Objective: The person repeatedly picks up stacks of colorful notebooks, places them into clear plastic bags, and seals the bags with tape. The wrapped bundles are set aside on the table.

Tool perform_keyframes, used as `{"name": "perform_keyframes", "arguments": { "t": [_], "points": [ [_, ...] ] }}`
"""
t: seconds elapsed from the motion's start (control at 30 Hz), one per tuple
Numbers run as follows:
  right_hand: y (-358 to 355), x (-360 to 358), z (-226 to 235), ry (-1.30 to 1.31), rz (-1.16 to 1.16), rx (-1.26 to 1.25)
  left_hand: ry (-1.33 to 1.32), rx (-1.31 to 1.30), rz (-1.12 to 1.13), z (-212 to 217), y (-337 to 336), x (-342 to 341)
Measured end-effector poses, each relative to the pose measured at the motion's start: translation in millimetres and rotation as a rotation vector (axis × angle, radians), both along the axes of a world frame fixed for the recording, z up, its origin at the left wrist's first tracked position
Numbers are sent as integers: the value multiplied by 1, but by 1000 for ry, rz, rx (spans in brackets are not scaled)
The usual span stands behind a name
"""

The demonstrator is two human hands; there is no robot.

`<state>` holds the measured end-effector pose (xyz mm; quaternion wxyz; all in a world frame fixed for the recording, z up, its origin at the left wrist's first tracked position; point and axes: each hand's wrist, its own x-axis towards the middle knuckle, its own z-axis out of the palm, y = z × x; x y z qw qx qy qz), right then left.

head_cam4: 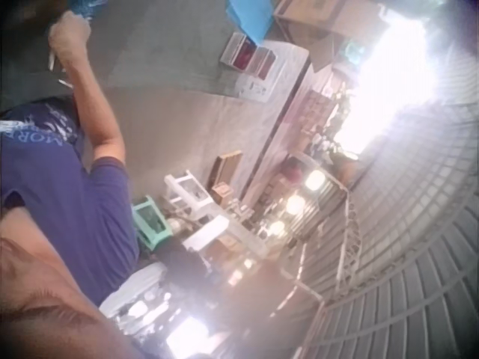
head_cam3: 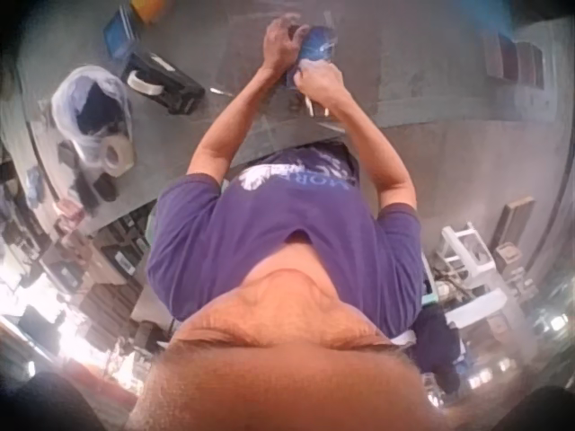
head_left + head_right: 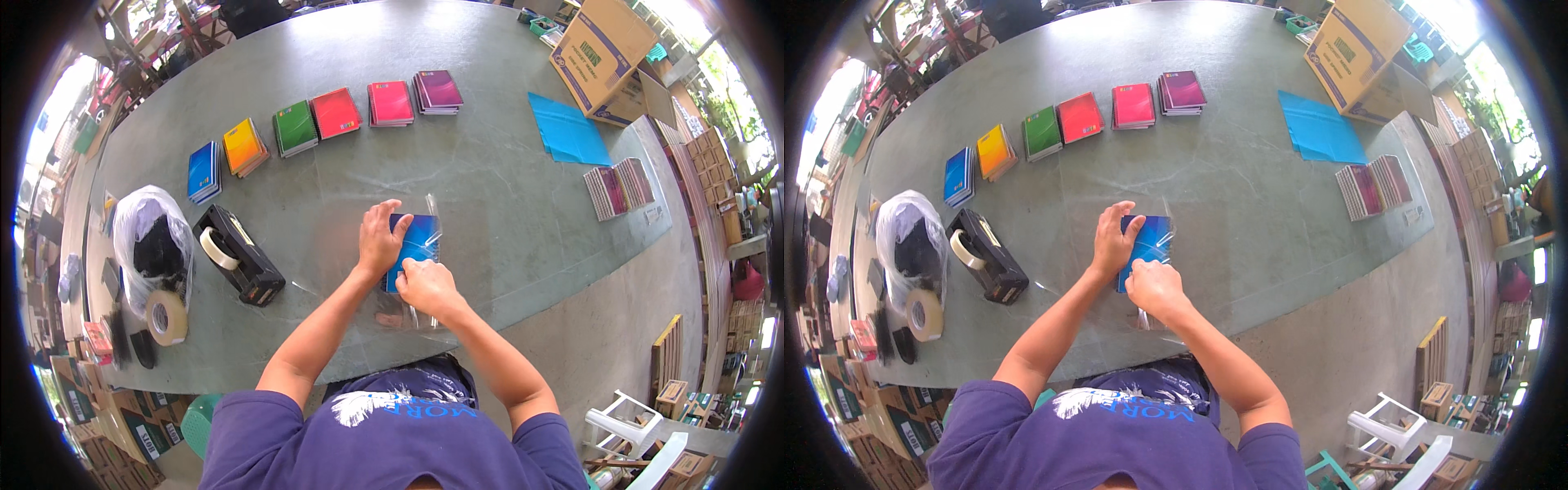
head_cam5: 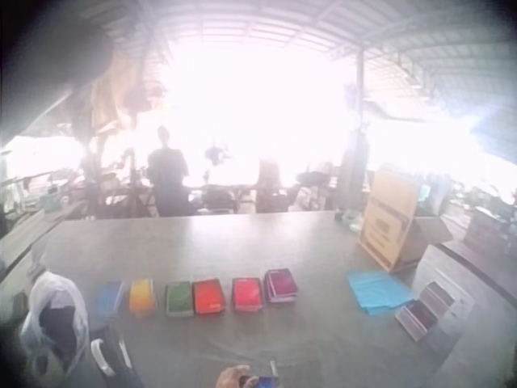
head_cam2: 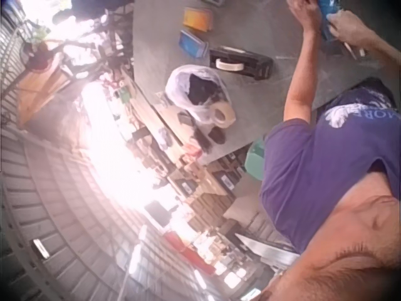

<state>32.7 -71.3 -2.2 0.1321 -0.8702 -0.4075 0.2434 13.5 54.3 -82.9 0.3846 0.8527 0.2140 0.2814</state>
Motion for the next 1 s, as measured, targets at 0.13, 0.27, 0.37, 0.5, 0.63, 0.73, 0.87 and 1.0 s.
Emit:
{"name": "perform_keyframes", "arguments": {
  "t": [0.13,0.27,0.37,0.5,0.63,0.73,0.87,1.0],
  "points": [
    [-1,-9,-3,-52,-19,11,73,238,8,4,8,-3],
    [-3,-14,-6,-24,-92,-19,67,52,-159,67,-10,16],
    [0,-19,-9,-31,-98,-2,242,159,-443,36,9,58],
    [-12,-20,-13,-3,-118,216,181,51,-389,35,86,100],
    [-15,-14,-12,29,-89,181,27,257,-840,-15,75,123],
    [-12,-1,5,113,-65,-78,367,-21,-986,15,58,136],
    [-14,7,-4,-212,42,107,625,73,-1070,27,73,128],
    [-17,13,-12,-287,103,149,571,60,-948,27,83,102]
  ]
}}
